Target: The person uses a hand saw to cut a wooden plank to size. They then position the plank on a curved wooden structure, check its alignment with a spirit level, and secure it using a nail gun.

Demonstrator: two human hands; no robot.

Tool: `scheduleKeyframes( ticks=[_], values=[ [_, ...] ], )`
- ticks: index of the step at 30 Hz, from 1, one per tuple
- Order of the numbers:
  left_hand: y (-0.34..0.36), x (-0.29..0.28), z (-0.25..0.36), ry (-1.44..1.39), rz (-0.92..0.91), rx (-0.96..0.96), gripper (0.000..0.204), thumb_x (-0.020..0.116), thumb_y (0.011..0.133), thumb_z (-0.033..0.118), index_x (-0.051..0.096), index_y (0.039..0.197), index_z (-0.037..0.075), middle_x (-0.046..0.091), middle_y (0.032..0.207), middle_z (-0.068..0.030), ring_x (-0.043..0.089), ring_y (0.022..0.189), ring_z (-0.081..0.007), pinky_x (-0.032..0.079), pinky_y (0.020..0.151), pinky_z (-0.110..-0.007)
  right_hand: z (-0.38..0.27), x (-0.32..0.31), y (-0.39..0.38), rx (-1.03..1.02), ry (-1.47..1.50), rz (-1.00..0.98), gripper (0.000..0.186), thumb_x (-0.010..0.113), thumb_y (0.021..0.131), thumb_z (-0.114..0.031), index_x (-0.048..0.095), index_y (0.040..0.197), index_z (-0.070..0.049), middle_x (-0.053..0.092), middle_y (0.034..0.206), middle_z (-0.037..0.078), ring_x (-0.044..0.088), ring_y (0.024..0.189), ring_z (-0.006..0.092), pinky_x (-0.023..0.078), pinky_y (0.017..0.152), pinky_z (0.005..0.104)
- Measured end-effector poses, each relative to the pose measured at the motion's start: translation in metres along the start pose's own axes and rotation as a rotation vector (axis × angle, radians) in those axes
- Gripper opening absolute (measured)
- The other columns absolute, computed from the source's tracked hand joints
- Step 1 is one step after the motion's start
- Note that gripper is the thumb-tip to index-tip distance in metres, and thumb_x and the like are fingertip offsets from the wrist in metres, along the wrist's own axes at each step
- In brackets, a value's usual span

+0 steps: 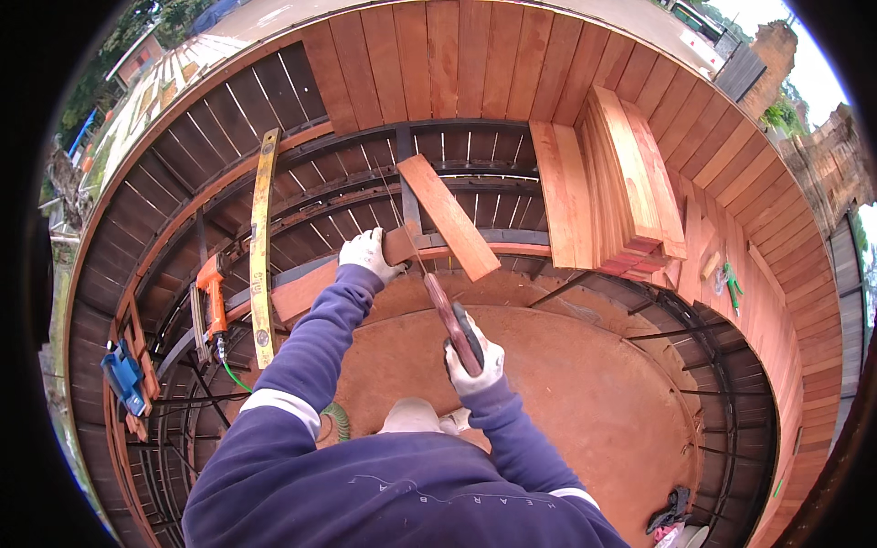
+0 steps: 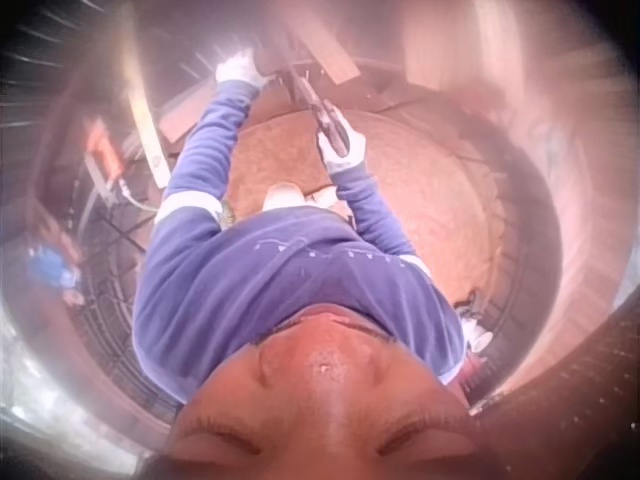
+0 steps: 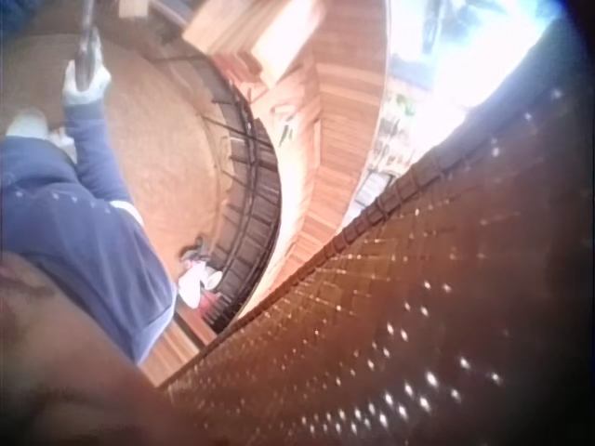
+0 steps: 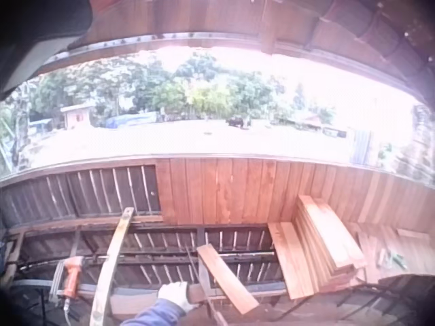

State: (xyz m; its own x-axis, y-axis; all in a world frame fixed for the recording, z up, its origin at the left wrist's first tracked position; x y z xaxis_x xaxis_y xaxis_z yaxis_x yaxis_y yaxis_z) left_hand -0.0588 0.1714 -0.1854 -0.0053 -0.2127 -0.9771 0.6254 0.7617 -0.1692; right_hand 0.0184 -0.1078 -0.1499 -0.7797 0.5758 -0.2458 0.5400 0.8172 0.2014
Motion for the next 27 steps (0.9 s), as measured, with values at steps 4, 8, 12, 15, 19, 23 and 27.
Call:
scheduleKeyframes(
  ticks=[4,8,12,15,19,23,27],
  values=[
    [-0.001,0.005,-0.005,-0.013,-0.037,-0.018,0.083,0.078,0.078,0.059,0.053,0.136,0.006,0.062,0.131,-0.0139,0.059,0.124,-0.0301,0.045,0.105,-0.044,-0.014,-0.057,-0.101,0.212,-0.129,-0.091,0.057,0.059,0.089,-0.002,0.051,0.144,0.007,0.071,0.089,0.010,0.065,0.070,0.0120,0.053,0.066,0.0275],
    [0.003,-0.003,0.000,-0.008,-0.037,-0.015,0.081,0.079,0.078,0.057,0.052,0.136,0.007,0.062,0.131,-0.0130,0.059,0.125,-0.0305,0.045,0.104,-0.044,-0.004,-0.047,-0.076,0.127,-0.112,-0.032,0.054,0.057,0.091,-0.003,0.052,0.144,0.006,0.068,0.085,0.007,0.063,0.069,0.0114,0.054,0.066,0.0271],
    [0.004,-0.007,0.003,-0.014,-0.003,-0.005,0.089,0.079,0.076,0.060,0.051,0.140,0.004,0.062,0.131,-0.0138,0.059,0.124,-0.0305,0.045,0.105,-0.044,-0.007,0.000,0.025,0.063,-0.007,0.024,0.050,0.068,0.088,-0.003,0.058,0.137,0.003,0.073,0.109,0.022,0.072,0.081,0.0284,0.057,0.077,0.0333],
    [0.003,-0.006,-0.001,0.019,0.003,0.013,0.087,0.078,0.076,0.061,0.052,0.138,0.005,0.062,0.128,-0.0132,0.059,0.123,-0.0297,0.045,0.104,-0.043,-0.015,-0.003,0.005,-0.036,-0.031,0.019,0.054,0.063,0.091,0.000,0.054,0.144,0.001,0.064,0.082,0.004,0.058,0.066,0.0099,0.051,0.065,0.0268],
    [0.000,0.004,-0.006,-0.006,0.022,-0.005,0.082,0.078,0.078,0.059,0.053,0.135,0.006,0.062,0.126,-0.0130,0.060,0.121,-0.0293,0.045,0.103,-0.043,-0.003,-0.057,-0.099,0.174,-0.101,-0.084,0.058,0.062,0.089,-0.006,0.052,0.145,0.004,0.069,0.087,0.007,0.062,0.070,0.0108,0.053,0.067,0.0273],
    [0.000,0.001,0.004,-0.011,0.023,0.022,0.078,0.079,0.079,0.056,0.054,0.134,0.007,0.062,0.128,-0.0130,0.059,0.123,-0.0299,0.045,0.103,-0.044,0.003,-0.038,-0.060,0.146,-0.046,-0.035,0.057,0.061,0.091,-0.005,0.052,0.146,0.003,0.066,0.083,0.005,0.061,0.069,0.0100,0.052,0.066,0.0267],
    [0.001,0.004,0.001,-0.018,0.040,0.022,0.083,0.079,0.077,0.058,0.053,0.137,0.006,0.062,0.129,-0.0137,0.059,0.124,-0.0301,0.045,0.104,-0.043,0.000,0.011,0.039,0.022,0.028,-0.016,0.057,0.061,0.090,0.001,0.051,0.146,0.002,0.062,0.081,0.002,0.058,0.069,0.0086,0.051,0.066,0.0263]
  ],
)
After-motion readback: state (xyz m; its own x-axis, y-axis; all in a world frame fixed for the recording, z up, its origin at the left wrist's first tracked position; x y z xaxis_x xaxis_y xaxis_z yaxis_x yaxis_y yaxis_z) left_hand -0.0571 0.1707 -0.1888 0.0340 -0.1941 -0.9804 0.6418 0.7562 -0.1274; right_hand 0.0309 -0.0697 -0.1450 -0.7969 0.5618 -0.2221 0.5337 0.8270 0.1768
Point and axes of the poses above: each hand's wrist, its own y-axis towards the middle knuckle, its own x-axis out of the palm, z = x × y, the point moved 7 cm from there along y, towards the middle knuckle
